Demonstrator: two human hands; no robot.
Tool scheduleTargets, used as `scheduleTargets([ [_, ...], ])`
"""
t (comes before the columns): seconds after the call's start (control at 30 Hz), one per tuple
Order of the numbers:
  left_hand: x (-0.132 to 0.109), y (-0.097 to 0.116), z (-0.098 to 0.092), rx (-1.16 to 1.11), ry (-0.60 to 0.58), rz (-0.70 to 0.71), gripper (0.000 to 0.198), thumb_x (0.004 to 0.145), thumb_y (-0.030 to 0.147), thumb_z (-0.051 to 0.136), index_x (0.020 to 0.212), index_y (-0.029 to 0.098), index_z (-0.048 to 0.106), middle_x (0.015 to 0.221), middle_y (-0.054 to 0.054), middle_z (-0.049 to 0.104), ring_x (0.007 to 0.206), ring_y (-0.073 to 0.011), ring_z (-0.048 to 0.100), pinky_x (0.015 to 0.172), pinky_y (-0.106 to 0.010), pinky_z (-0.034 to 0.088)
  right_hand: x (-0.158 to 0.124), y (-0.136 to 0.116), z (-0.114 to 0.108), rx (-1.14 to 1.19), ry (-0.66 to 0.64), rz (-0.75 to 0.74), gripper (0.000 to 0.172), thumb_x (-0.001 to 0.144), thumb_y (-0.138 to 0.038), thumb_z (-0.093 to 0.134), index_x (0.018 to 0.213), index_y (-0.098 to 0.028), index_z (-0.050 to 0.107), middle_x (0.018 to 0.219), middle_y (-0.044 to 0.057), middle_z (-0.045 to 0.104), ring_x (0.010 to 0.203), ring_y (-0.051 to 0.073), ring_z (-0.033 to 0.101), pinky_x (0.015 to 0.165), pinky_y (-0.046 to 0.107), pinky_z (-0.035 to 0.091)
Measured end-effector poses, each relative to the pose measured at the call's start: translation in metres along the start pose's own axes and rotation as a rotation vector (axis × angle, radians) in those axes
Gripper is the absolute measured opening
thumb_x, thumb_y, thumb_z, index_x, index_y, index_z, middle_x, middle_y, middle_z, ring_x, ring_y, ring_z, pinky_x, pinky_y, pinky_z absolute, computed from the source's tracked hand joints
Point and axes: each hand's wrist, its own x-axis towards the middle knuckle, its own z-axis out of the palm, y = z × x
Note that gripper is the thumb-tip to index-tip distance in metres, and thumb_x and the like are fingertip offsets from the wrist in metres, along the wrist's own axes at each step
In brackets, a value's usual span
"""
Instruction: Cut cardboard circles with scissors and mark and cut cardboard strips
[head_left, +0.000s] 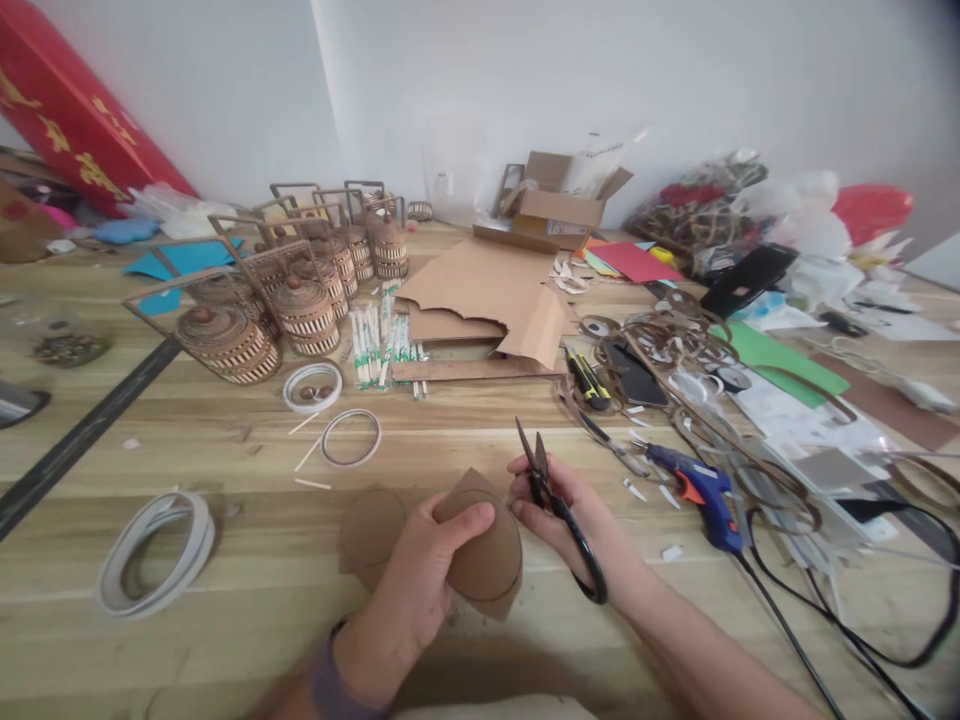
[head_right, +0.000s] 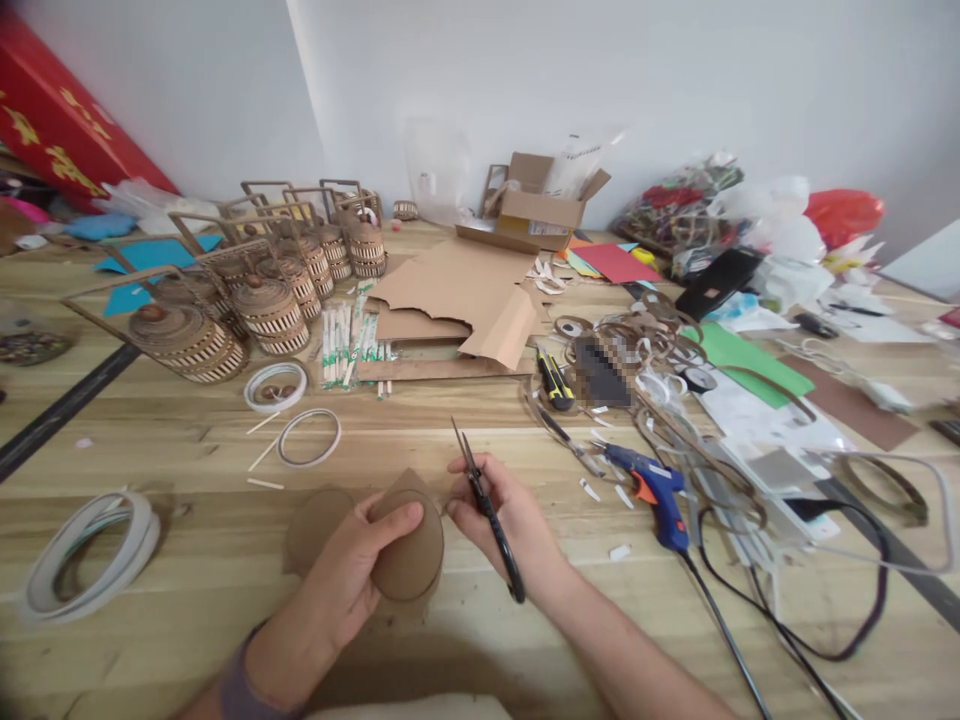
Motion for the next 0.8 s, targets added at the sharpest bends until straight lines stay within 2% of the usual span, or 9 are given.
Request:
scheduleTargets([
  [0.07,0.001,0.002,-0.001,0.022,0.060,0.040,0.045,0.041,0.039,0.098,0.076,0.018,0.077,0.071,-0.001,0.077,0.067,-0.0167,0.068,0.067,-0.026,0.051,-0.003,-0.002,-0.008,-0.037,0.040,-0.019,0.046,0.077,-0.057,0.073,0.103,-0.023,0.056,0.079,0.001,0.062,0.072,0.018,0.061,0.067,0.030,0.052],
  [0.13,0.002,0.004,-0.002,0.043,0.144,0.093,0.046,0.041,0.039,0.097,0.076,0.019,0.078,0.074,-0.002,0.079,0.070,-0.0181,0.070,0.069,-0.026,0.052,-0.011,-0.005,-0.017,-0.106,0.027,-0.016,0.051,0.079,-0.066,0.068,0.102,-0.021,0.059,0.075,0.001,0.060,0.067,0.017,0.058,0.062,0.029,0.051],
  [0.2,0.004,0.005,-0.004,0.072,0.190,0.149,0.046,0.042,0.040,0.097,0.079,0.018,0.078,0.079,-0.004,0.080,0.076,-0.0201,0.071,0.073,-0.027,0.052,-0.023,-0.011,-0.024,-0.144,-0.109,0.058,0.059,0.081,-0.075,0.060,0.100,-0.019,0.062,0.068,0.000,0.057,0.058,0.015,0.053,0.055,0.028,0.047],
  [0.3,0.006,0.002,-0.007,0.150,0.182,0.210,0.047,0.049,0.046,0.094,0.083,0.017,0.079,0.085,-0.006,0.081,0.082,-0.0233,0.072,0.077,-0.030,0.053,-0.039,-0.021,-0.025,-0.122,-0.342,0.231,0.072,0.079,-0.087,0.051,0.095,-0.018,0.063,0.064,0.001,0.057,0.050,0.013,0.048,0.048,0.027,0.044],
  [0.47,0.007,-0.001,-0.011,0.274,0.195,0.255,0.045,0.057,0.052,0.089,0.084,0.016,0.080,0.084,-0.008,0.081,0.083,-0.0265,0.072,0.075,-0.032,0.053,-0.048,-0.022,-0.022,-0.151,-0.382,0.257,0.085,0.076,-0.095,0.039,0.095,-0.015,0.063,0.064,0.000,0.056,0.050,0.012,0.050,0.047,0.024,0.044],
  [0.57,0.006,0.001,-0.010,0.270,0.192,0.261,0.044,0.057,0.050,0.088,0.083,0.016,0.080,0.084,-0.008,0.081,0.083,-0.0267,0.072,0.075,-0.032,0.053,-0.046,-0.014,-0.024,-0.175,-0.407,0.260,0.086,0.076,-0.096,0.037,0.093,-0.016,0.060,0.062,-0.001,0.054,0.048,0.010,0.047,0.045,0.022,0.042],
  [0.7,0.002,0.001,-0.006,0.275,0.156,0.266,0.040,0.058,0.047,0.088,0.082,0.017,0.079,0.083,-0.007,0.080,0.083,-0.0258,0.071,0.074,-0.031,0.053,-0.041,-0.010,-0.023,-0.195,-0.457,0.262,0.077,0.080,-0.092,0.039,0.085,-0.018,0.056,0.060,-0.002,0.052,0.047,0.009,0.047,0.043,0.020,0.041],
  [0.8,-0.001,0.000,-0.003,0.303,0.131,0.225,0.037,0.057,0.045,0.087,0.079,0.017,0.078,0.078,-0.005,0.079,0.076,-0.0226,0.069,0.069,-0.029,0.051,-0.036,-0.011,-0.017,-0.171,-0.470,0.220,0.078,0.078,-0.094,0.037,0.083,-0.019,0.054,0.061,-0.001,0.054,0.046,0.010,0.049,0.043,0.020,0.041],
])
